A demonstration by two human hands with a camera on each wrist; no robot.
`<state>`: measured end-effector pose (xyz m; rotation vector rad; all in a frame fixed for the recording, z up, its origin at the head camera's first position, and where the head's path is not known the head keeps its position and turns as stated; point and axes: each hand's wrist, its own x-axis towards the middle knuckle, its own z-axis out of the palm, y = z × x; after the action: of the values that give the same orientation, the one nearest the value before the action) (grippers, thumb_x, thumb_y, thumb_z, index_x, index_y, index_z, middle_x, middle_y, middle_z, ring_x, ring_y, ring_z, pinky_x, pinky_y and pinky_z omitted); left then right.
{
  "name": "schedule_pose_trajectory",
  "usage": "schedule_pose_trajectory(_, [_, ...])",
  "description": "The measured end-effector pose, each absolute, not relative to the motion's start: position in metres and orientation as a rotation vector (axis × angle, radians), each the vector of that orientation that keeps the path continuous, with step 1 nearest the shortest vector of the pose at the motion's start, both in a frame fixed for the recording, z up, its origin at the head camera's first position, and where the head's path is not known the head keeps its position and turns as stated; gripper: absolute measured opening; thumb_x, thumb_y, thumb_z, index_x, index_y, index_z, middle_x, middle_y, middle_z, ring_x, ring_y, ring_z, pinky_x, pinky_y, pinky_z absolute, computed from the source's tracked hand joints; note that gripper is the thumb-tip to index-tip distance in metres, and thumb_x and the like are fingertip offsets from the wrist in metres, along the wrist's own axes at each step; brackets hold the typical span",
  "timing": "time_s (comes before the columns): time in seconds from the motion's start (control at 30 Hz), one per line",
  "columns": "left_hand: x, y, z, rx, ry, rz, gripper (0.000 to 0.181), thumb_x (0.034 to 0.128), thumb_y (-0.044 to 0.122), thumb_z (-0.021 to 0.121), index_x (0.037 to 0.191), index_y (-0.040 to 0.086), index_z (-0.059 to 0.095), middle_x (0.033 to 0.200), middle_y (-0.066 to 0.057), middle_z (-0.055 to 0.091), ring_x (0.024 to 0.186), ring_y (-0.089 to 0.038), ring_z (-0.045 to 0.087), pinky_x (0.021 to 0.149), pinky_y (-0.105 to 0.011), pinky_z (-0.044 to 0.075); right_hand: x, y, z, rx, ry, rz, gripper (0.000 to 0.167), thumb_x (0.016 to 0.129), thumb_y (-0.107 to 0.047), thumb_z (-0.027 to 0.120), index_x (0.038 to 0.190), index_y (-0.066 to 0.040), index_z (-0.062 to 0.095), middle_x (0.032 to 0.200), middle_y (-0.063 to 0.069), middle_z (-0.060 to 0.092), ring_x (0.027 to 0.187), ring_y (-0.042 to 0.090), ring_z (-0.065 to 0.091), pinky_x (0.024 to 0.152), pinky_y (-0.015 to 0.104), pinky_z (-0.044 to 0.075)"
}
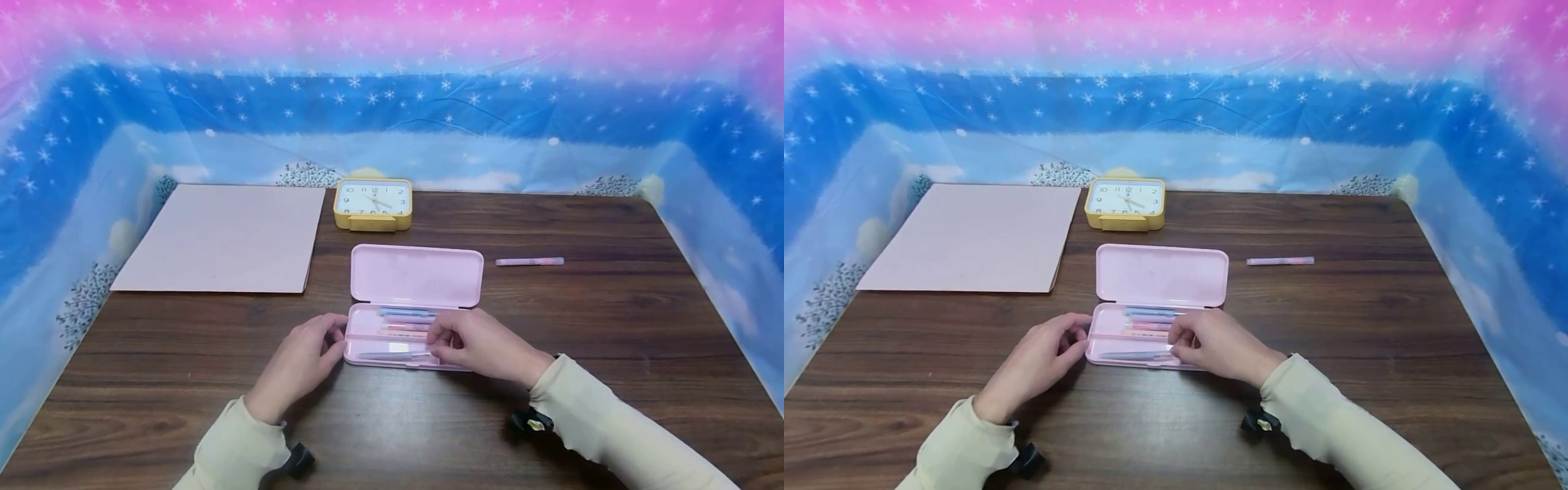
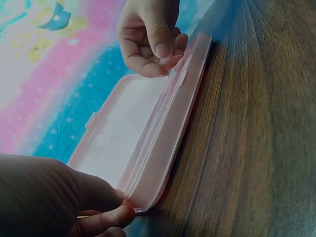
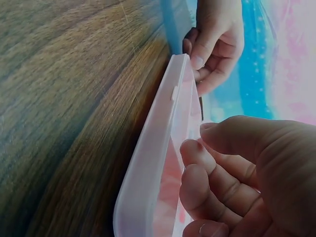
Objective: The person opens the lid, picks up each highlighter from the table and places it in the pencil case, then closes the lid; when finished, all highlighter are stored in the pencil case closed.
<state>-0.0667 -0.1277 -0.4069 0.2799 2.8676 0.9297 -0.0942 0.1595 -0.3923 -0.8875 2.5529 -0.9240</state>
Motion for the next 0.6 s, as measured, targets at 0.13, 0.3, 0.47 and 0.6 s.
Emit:
schedule_pose_trajectory(0.13, [-0.067,-0.127,-0.407,0.281,2.868,0.934,0.031,0.0891,0.008,0.065,0.120,0.005,0.066,0.087,-0.002,0.061,0.073,-0.013,0.052,0.068,-0.028,0.047,-0.093,0.163,-0.391,-0.868,2.530,-0.951,0.005,0.090,-0.015,0.069,0.094,-0.017,0.069,0.078,-0.013,0.065,0.070,0.000,0.057,0.062,0.020,0.050])
schedule_pose_trajectory(0.3, [-0.066,-0.127,-0.408,0.263,2.875,0.963,0.028,0.0881,0.008,0.064,0.116,0.005,0.067,0.087,-0.001,0.062,0.072,-0.013,0.052,0.068,-0.028,0.046,-0.093,0.177,-0.386,-0.832,2.528,-0.991,0.005,0.092,-0.016,0.067,0.097,-0.017,0.069,0.078,-0.010,0.066,0.067,0.001,0.057,0.059,0.021,0.050])
schedule_pose_trajectory(0.47, [-0.064,-0.128,-0.409,0.226,2.876,1.018,0.025,0.0872,0.008,0.063,0.111,0.008,0.069,0.085,0.000,0.063,0.070,-0.011,0.051,0.067,-0.026,0.046,-0.100,0.209,-0.375,-0.739,2.595,-1.046,0.009,0.090,-0.017,0.070,0.099,-0.015,0.070,0.082,-0.007,0.067,0.072,0.005,0.059,0.064,0.023,0.050])
schedule_pose_trajectory(0.6, [-0.064,-0.128,-0.409,0.197,2.869,1.081,0.024,0.0860,0.007,0.063,0.109,0.008,0.070,0.084,-0.001,0.064,0.069,-0.011,0.051,0.066,-0.025,0.045,-0.114,0.244,-0.359,-0.564,2.541,-1.162,0.017,0.092,-0.022,0.069,0.106,-0.014,0.068,0.087,0.005,0.068,0.075,0.016,0.063,0.066,0.028,0.053])
